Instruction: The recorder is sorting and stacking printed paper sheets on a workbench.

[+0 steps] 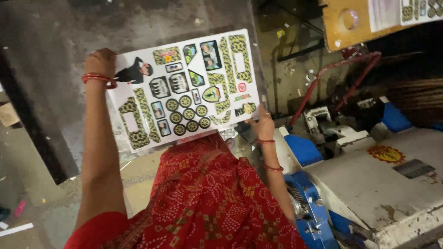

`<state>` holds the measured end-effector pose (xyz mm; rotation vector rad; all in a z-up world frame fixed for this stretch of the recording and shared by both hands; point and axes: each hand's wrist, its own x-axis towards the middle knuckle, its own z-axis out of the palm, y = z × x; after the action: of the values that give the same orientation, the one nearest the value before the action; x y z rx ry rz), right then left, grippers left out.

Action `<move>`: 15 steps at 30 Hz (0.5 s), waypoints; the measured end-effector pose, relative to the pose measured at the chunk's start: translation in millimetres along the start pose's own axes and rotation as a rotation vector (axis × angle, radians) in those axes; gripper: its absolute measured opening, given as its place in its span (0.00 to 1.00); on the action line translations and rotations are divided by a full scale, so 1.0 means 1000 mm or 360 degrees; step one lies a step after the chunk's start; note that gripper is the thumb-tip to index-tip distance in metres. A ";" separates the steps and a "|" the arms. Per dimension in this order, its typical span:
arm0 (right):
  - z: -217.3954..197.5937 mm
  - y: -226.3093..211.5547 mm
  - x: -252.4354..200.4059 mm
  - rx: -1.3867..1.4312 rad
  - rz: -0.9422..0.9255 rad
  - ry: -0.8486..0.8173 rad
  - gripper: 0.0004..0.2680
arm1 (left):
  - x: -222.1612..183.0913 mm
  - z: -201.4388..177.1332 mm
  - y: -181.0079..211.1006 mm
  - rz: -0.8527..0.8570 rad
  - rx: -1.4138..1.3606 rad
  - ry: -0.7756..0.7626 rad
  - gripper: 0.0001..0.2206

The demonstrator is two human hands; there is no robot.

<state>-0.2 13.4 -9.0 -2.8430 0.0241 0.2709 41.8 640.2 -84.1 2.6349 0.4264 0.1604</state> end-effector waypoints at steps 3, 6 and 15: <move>-0.016 0.013 -0.016 0.0195 -0.0351 0.0136 0.36 | -0.003 -0.003 0.031 -0.0244 0.0307 -0.0335 0.16; -0.005 0.043 -0.041 0.0377 -0.0365 0.0437 0.32 | -0.029 -0.012 0.132 -0.0174 0.0095 0.0326 0.15; 0.023 0.273 -0.179 0.1376 0.0662 0.1014 0.02 | -0.158 0.109 0.455 0.0948 -0.0415 -0.0014 0.18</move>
<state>-191.9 -244.4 -72.9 -1.9212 0.6816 -0.4678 35.6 157.9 23.1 2.4224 -0.3717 0.3641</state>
